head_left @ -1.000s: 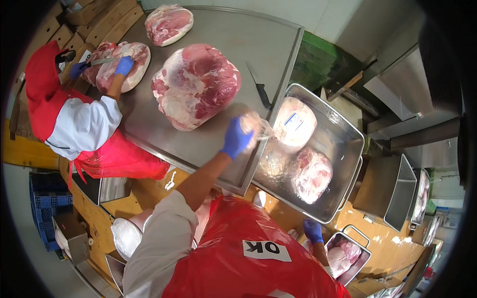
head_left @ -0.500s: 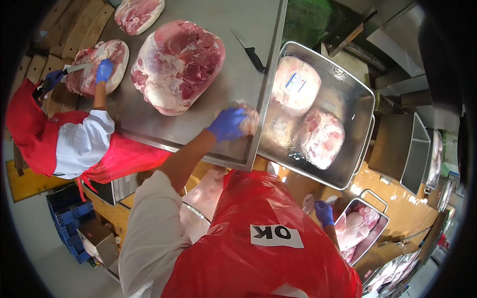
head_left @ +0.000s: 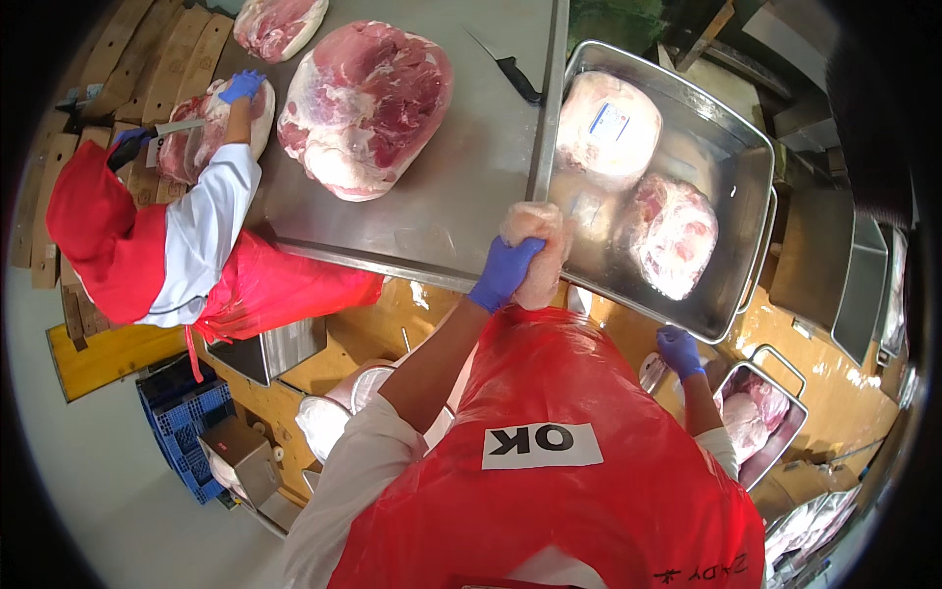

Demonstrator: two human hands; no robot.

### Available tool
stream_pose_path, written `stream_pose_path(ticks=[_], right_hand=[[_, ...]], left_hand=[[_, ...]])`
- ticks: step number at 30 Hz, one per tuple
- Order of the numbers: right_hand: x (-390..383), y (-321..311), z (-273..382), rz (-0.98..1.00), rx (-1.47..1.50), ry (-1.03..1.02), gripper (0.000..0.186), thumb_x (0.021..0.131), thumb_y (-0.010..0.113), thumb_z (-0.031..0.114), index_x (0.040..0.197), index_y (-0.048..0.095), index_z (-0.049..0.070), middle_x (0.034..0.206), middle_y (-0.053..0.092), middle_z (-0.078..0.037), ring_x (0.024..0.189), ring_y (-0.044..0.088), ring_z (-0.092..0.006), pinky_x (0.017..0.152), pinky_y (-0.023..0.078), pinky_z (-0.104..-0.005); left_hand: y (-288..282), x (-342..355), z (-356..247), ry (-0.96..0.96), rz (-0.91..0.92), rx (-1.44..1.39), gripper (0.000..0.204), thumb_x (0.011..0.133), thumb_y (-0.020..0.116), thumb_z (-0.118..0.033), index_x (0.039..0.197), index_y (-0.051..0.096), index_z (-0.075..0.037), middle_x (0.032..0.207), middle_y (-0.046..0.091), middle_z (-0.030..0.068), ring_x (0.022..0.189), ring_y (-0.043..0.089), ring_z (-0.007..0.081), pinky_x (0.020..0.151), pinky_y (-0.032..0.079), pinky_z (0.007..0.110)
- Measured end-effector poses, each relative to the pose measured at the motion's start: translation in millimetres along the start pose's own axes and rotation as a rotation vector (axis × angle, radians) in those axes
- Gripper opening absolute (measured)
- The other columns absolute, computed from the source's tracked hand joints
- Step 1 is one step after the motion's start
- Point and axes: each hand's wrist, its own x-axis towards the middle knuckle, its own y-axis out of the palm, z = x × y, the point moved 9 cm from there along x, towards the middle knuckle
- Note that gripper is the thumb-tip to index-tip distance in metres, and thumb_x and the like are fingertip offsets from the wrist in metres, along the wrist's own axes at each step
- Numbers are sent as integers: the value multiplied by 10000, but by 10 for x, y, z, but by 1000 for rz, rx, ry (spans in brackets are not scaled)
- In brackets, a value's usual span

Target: The person removes vacuum-sealed meat from a tray, places it on a stainless steel table, and uses a knife to trim fat and connective tissue. Trimmed pieces are set aside, and the trimmed meat is placed into a metal tray. The person repeats this process with additional cuts of meat.

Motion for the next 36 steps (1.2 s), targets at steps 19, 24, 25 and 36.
stream_pose_path(ticks=[19, 24, 25, 36], right_hand=[[-652, -47, -742, -72, -13, 97, 283, 871, 650, 287, 982, 763, 52, 952, 747, -175, 895, 733, -306, 830, 569, -382], [-266, -87, -388, -60, 20, 21, 276, 885, 659, 268, 993, 755, 34, 919, 751, -173, 869, 737, -265, 812, 562, -360], [-140, -51, -467, -45, 77, 32, 271, 891, 658, 262, 997, 754, 32, 909, 752, -170, 860, 736, -255, 803, 560, -354], [-260, -109, 2737, 471, 649, -332, 700, 1031, 512, 400, 1616, 165, 236, 1551, 364, -155, 1276, 523, -324, 1010, 455, -461]], left_hand=[[-1651, 120, -74, 320, -367, 1013, 661, 796, 753, -329, 1341, 520, -35, 1326, 535, 240, 1219, 524, 430, 1003, 457, 495], [-448, -61, -6, 387, -347, 950, 620, 801, 747, -350, 1321, 545, -80, 1300, 567, 200, 1209, 532, 405, 1017, 444, 498], [-391, -79, -87, 299, -381, 829, 596, 794, 749, -345, 1299, 561, -89, 1282, 577, 194, 1205, 534, 402, 1015, 448, 494], [130, -289, -461, 298, -178, 223, 289, 881, 675, -275, 1090, 685, -76, 1135, 646, 159, 1095, 616, 345, 940, 487, 424]])
